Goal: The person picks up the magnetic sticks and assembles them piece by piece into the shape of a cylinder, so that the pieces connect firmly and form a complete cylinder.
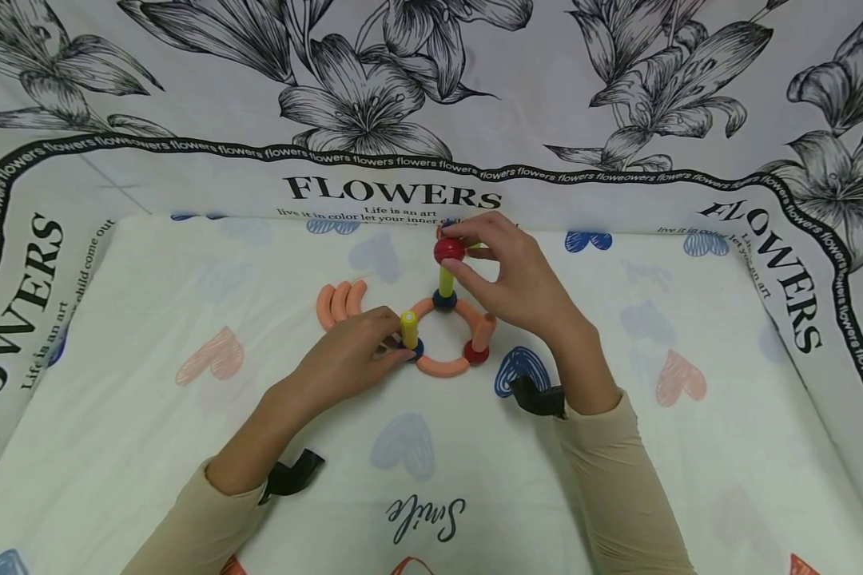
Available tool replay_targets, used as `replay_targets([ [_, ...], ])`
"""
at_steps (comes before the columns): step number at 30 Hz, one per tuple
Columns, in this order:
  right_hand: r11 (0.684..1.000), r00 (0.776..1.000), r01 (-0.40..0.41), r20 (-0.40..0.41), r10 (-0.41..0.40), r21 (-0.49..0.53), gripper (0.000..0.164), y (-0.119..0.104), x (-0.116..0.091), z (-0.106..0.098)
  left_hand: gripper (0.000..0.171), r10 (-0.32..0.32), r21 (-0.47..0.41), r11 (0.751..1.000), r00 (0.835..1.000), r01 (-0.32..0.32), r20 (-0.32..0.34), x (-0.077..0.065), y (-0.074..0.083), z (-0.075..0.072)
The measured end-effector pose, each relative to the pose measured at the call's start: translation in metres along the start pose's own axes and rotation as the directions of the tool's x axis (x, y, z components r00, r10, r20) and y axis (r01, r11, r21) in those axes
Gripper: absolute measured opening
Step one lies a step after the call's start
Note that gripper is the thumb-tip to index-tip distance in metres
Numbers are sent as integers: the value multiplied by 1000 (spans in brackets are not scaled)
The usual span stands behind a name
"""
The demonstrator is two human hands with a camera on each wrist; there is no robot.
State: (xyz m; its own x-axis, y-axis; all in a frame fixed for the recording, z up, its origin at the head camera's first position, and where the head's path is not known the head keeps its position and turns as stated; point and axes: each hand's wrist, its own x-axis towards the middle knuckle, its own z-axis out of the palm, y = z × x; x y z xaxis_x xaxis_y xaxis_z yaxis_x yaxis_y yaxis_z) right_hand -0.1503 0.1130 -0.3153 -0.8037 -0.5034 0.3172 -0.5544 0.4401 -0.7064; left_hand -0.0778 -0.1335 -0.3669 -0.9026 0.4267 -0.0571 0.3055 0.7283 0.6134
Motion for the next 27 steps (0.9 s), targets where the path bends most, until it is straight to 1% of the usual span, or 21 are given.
replay_targets([
  [5, 1000, 1000, 14, -21, -14, -4, 36, 2, 0, 0, 19, 8, -1, 1000, 1000, -8, -7, 0, -1, 0],
  [12, 998, 996, 39, -74, -42, -46, 30, 5, -1, -3, 18, 27, -11, 1000, 999, -27, -23, -2, -1, 2],
  [17, 998, 995, 29, -93, -33, -48, 31, 10, 2, -5, 18, 23, -6, 1000, 999, -23, -35, -4, -1, 2],
  [20, 999, 995, 3, -97, -8, -45, 32, 17, 6, -5, 18, 27, 3, 1000, 998, -27, -48, -4, -1, 1],
  [23, 998, 995, -48, -90, 44, -46, 33, 26, 8, -6, 17, 34, 7, 999, 998, -34, -44, -3, -1, 1],
  [27, 990, 992, -127, -34, 125, -53, 36, 38, 15, -5, 17, 32, 4, 999, 999, -32, -30, -1, -2, 0],
])
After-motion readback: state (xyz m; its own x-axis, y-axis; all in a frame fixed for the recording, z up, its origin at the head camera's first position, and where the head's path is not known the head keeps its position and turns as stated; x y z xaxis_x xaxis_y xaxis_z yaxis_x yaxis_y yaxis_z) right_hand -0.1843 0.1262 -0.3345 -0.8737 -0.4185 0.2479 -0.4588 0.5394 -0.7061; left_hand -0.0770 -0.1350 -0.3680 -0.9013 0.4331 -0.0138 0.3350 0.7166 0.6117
